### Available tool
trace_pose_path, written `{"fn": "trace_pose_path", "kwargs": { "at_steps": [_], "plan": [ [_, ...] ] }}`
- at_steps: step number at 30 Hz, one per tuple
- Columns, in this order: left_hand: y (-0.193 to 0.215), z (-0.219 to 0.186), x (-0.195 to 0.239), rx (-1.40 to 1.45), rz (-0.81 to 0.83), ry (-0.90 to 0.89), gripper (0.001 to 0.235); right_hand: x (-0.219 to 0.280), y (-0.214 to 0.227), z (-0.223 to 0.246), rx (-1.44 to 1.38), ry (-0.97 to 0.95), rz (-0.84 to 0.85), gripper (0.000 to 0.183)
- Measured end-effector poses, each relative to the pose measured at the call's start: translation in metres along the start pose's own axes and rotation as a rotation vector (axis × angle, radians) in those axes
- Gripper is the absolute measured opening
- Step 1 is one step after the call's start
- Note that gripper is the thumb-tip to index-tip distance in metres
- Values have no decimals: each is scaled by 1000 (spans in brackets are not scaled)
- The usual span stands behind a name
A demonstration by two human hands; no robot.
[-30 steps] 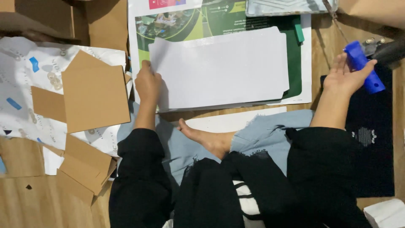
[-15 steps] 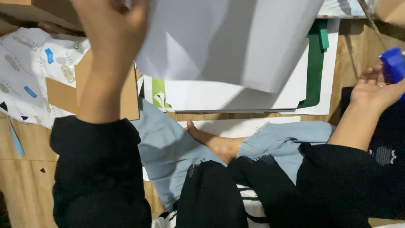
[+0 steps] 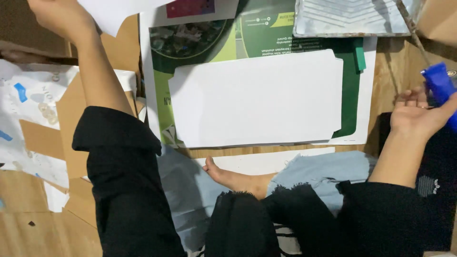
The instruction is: The person sits on the floor and uses a small roller to apply a white substance to a rectangular white board. They repeatedly roll the substance across the surface, occasionally lifting the board to check the coverage.
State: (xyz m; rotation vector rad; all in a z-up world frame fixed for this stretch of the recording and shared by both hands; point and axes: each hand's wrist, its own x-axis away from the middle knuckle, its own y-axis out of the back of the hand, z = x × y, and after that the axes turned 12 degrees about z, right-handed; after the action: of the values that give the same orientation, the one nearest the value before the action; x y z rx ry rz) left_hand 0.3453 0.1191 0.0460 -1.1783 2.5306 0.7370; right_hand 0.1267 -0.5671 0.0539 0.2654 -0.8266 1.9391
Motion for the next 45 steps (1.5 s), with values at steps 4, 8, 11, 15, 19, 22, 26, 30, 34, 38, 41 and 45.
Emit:
{"fn": "trace_pose_path", "kwargs": {
  "at_steps": [4, 8, 11, 15, 19, 22, 26, 30, 34, 38, 41, 45],
  "plan": [
    [1, 55, 15, -171, -3, -178, 10, -14, 7, -6, -8, -22, 35, 66],
    [4, 74, 13, -40, 156, 3, 22, -16, 1, -8, -63, -40, 78, 71],
    [17, 79, 10, 7, 245, 62, 21, 4, -12, -7, 59, -79, 63, 77],
    [31, 57, 15, -494, 163, -16, 35, -2, -4, -8, 76, -40, 30, 61],
    [22, 50, 81, -802, 272, -88, 39, -32, 15, -3, -19, -56, 62, 65],
    [44, -25, 198, -531, 592, 35, 59, -71, 41, -7, -143, -46, 149, 50],
    [87, -66, 316, -473, 1186, -106, 79, 17, 13, -2, 183, 458, 407, 62],
    [112, -62, 340, -555, 1239, -87, 75, 101, -13, 8, 720, 951, 952, 24],
    [108, -44, 355, -513, 1183, -147, 77, 116, -25, -15, 1267, 1090, 1023, 20],
    [100, -60, 352, -713, 1350, -117, 86, 100, -61, -31, 1237, 1116, 1067, 18],
    [99, -62, 343, -730, 1465, -20, 96, 66, -92, -42, 1082, 1129, 1027, 21],
    [97, -64, 338, -800, 1505, 34, 94, 54, -132, -62, 846, 1284, 1016, 13]
  ]
}}
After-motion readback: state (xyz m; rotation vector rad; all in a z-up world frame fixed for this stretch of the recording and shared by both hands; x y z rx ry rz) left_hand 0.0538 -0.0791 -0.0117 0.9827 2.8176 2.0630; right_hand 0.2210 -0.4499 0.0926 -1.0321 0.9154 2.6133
